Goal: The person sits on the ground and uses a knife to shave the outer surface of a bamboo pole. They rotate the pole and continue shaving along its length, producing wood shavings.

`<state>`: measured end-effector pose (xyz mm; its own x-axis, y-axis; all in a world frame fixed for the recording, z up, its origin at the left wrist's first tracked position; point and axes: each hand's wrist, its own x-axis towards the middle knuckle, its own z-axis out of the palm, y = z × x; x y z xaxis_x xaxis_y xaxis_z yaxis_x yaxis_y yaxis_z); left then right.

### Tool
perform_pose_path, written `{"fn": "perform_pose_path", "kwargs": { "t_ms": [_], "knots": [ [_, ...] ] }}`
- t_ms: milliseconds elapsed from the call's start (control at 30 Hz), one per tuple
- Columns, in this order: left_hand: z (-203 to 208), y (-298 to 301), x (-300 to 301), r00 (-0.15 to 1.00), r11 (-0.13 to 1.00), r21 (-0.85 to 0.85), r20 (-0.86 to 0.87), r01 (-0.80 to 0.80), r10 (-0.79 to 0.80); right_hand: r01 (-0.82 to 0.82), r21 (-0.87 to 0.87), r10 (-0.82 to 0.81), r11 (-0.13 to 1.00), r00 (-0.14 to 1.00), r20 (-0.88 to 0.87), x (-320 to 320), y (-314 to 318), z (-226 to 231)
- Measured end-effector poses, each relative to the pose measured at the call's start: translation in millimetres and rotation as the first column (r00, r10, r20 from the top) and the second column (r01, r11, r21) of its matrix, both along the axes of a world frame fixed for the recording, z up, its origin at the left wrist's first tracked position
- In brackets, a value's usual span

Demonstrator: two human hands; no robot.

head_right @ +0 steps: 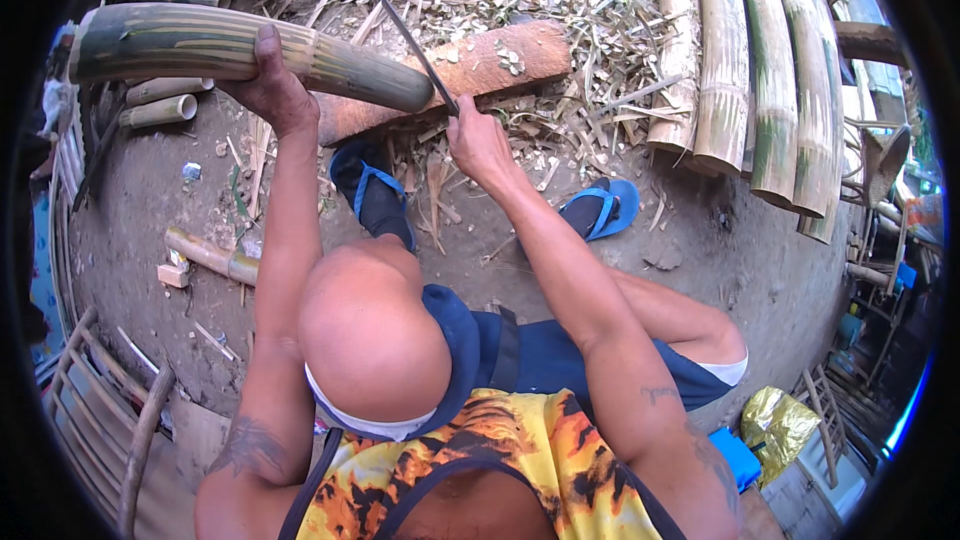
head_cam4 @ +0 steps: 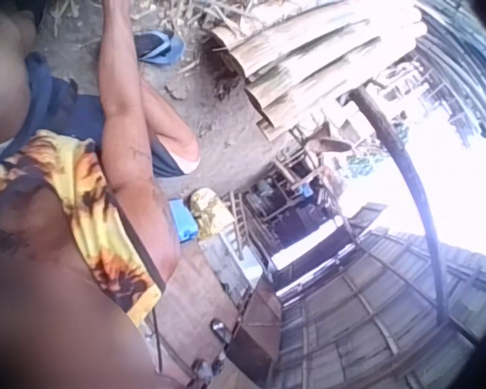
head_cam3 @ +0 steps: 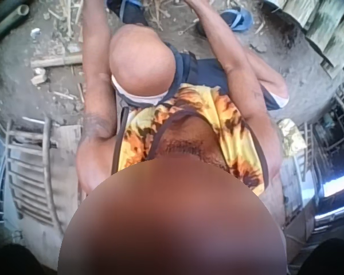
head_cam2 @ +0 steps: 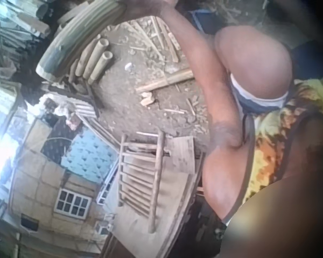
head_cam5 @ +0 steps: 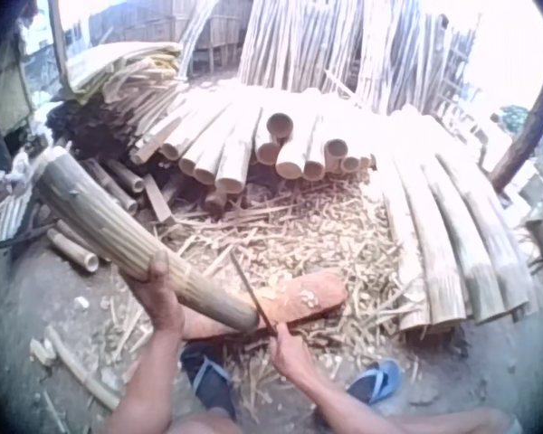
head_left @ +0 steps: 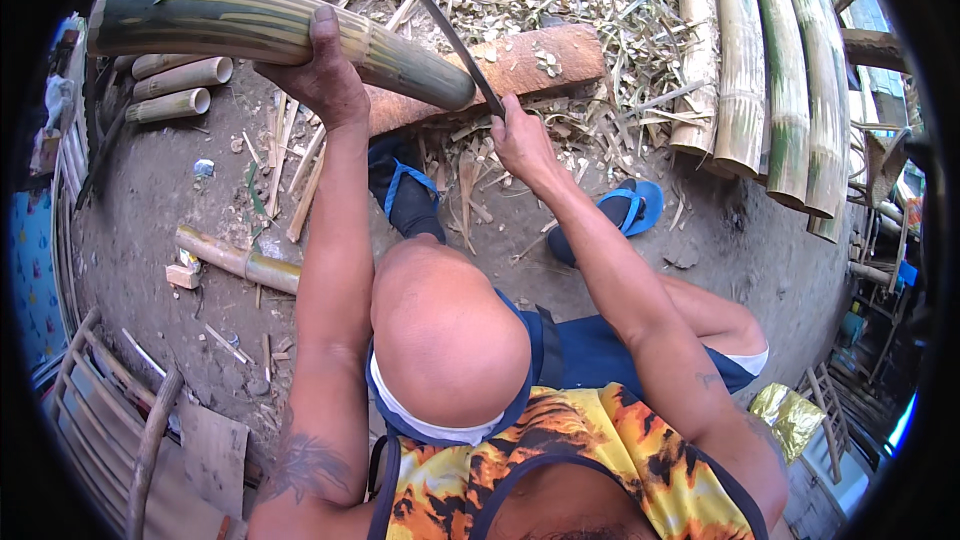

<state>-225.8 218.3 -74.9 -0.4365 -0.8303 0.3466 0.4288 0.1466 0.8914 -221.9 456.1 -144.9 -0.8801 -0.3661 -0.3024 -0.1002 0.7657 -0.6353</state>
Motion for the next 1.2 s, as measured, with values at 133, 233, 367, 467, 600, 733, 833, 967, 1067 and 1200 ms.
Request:
{"fn": "perform_pose_path", "kwargs": {
  "t_ms": [133,233,367,467,600,733,833,967,1067,1200],
  "knots": [
    [0.9,2.5,3.6,0.998,0.992,-0.111,-0.009,-0.055,0.055,0.012,-0.235,-0.071,0.972,0.967,-0.246,2.2,-5.0,41.6],
    [-1.6,5.6,7.5,0.997,0.99,-0.121,0.008,-0.069,0.071,-0.026,-0.412,-0.151,0.911,0.908,-0.391,3.2,-4.2,45.7],
    [-2.3,6.6,6.1,0.995,0.987,-0.135,0.049,-0.085,0.092,0.028,-0.155,-0.065,0.987,0.969,-0.238,-3.2,-10.9,10.8],
    [-4.4,2.2,7.0,0.992,0.983,-0.169,0.079,-0.079,0.093,0.042,0.051,-0.042,0.998,0.999,-0.002,-12.0,-10.7,-5.7],
    [-11.8,-8.2,12.7,0.998,0.991,-0.135,0.058,-0.016,0.024,0.067,-0.134,-0.079,0.989,0.993,-0.085,-14.7,-3.1,11.0],
    [-16.7,-10.7,15.5,0.998,0.991,-0.133,0.062,-0.009,0.017,0.014,-0.354,-0.12,0.935,0.953,-0.279,-6.7,-1.8,26.0],
    [-14.5,-5.3,13.2,0.999,0.991,-0.131,0.022,-0.027,0.03,0.007,-0.144,-0.035,0.99,0.982,-0.188,-7.1,-6.2,14.0],
    [-9.8,-3.7,12.1,0.997,0.982,-0.181,0.052,-0.049,0.06,-0.008,0.023,0.008,1.0,1.0,0.004,-16.0,-5.3,-1.3],
    [-15.5,-10.0,16.7,0.998,0.991,-0.131,0.06,-0.009,0.017,-0.005,-0.109,-0.006,0.994,0.995,-0.103,-17.1,-1.7,7.4],
    [-30.3,-20.8,21.4,0.997,0.996,-0.058,-0.001,0.074,-0.074,-0.003,-0.383,-0.121,0.924,0.947,-0.298,-10.5,-2.4,26.7]
  ]
}}
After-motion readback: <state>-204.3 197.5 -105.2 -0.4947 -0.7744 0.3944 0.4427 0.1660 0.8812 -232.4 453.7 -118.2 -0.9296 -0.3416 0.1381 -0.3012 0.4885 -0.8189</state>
